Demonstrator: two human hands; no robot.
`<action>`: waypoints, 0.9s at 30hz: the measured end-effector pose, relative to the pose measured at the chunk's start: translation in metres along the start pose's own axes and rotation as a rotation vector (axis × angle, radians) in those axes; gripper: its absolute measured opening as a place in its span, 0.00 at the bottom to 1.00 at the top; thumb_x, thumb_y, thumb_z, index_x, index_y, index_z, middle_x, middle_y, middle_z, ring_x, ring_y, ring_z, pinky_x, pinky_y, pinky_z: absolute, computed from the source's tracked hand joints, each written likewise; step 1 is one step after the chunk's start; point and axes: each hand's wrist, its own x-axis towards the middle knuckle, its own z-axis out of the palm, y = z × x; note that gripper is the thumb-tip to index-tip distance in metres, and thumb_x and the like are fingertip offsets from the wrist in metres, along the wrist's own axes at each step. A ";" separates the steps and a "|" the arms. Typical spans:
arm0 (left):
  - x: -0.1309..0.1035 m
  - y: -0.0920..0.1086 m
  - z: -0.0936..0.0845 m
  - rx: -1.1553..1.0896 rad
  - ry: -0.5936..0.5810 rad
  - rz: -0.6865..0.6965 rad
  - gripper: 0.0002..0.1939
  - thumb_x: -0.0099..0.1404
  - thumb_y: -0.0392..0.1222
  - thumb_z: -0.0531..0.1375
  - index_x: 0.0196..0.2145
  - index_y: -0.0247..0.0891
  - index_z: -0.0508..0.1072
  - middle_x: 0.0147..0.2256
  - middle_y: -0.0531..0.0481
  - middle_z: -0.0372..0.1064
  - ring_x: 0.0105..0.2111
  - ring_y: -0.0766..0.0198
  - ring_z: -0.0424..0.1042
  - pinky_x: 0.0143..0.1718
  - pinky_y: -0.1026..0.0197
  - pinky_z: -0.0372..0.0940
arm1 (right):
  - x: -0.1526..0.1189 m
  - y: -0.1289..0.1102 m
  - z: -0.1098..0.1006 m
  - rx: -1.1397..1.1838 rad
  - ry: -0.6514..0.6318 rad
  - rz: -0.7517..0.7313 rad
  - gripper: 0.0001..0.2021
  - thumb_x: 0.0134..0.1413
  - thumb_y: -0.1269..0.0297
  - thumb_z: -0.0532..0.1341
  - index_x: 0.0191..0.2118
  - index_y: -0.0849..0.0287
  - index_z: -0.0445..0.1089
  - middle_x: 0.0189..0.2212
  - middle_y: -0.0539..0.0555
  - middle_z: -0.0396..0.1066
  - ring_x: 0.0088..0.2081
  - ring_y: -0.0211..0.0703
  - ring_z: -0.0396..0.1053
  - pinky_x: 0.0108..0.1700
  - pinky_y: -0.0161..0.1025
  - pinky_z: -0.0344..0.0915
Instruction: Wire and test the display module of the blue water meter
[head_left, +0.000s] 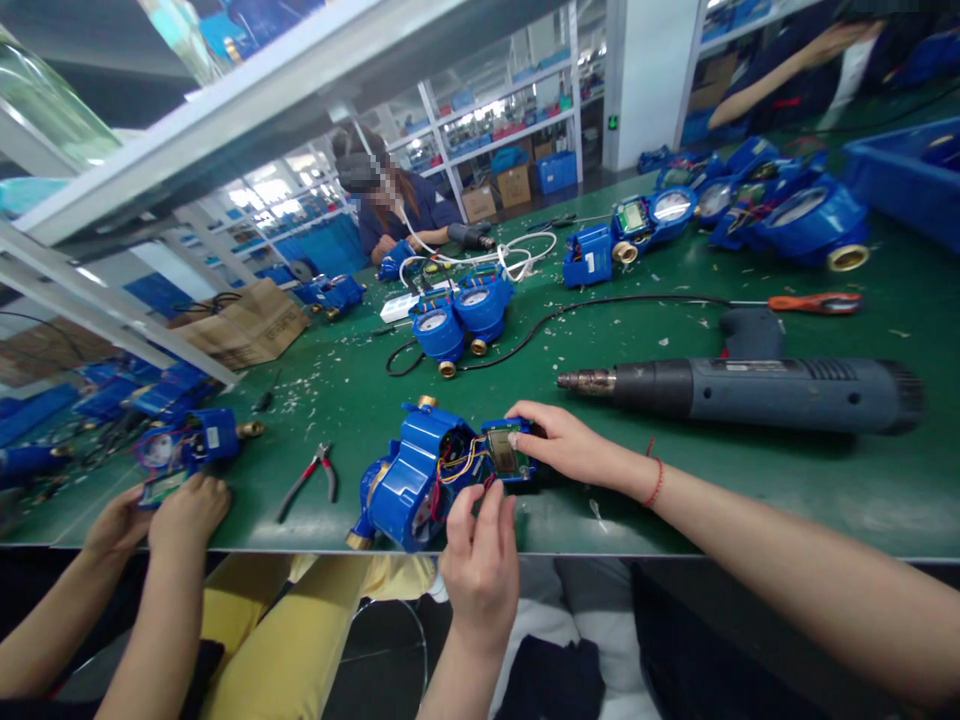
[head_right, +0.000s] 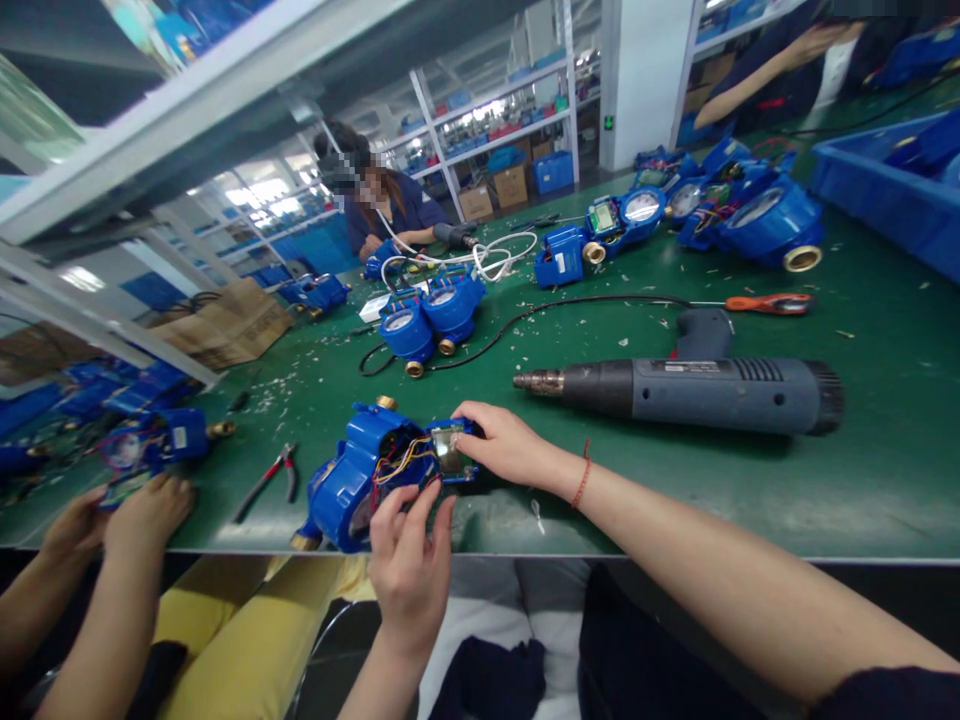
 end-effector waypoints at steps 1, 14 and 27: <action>-0.002 -0.001 -0.001 -0.006 -0.003 -0.003 0.10 0.62 0.37 0.61 0.43 0.35 0.73 0.41 0.42 0.71 0.34 0.63 0.76 0.33 0.65 0.71 | 0.000 0.000 0.000 0.005 0.001 0.001 0.05 0.54 0.70 0.56 0.37 0.62 0.66 0.33 0.51 0.67 0.35 0.40 0.64 0.38 0.36 0.59; 0.019 0.014 -0.005 0.085 -0.345 -0.310 0.12 0.65 0.42 0.56 0.42 0.35 0.74 0.43 0.39 0.70 0.36 0.54 0.75 0.28 0.60 0.67 | -0.003 0.004 0.004 -0.013 0.024 -0.008 0.06 0.53 0.71 0.56 0.37 0.62 0.67 0.32 0.51 0.68 0.34 0.40 0.64 0.36 0.36 0.59; 0.037 0.009 -0.007 0.155 -0.735 -0.317 0.11 0.69 0.38 0.49 0.36 0.36 0.70 0.35 0.44 0.75 0.30 0.55 0.75 0.24 0.61 0.56 | -0.005 0.000 0.002 -0.188 -0.024 -0.064 0.10 0.56 0.71 0.56 0.44 0.64 0.67 0.42 0.58 0.70 0.44 0.46 0.67 0.47 0.42 0.62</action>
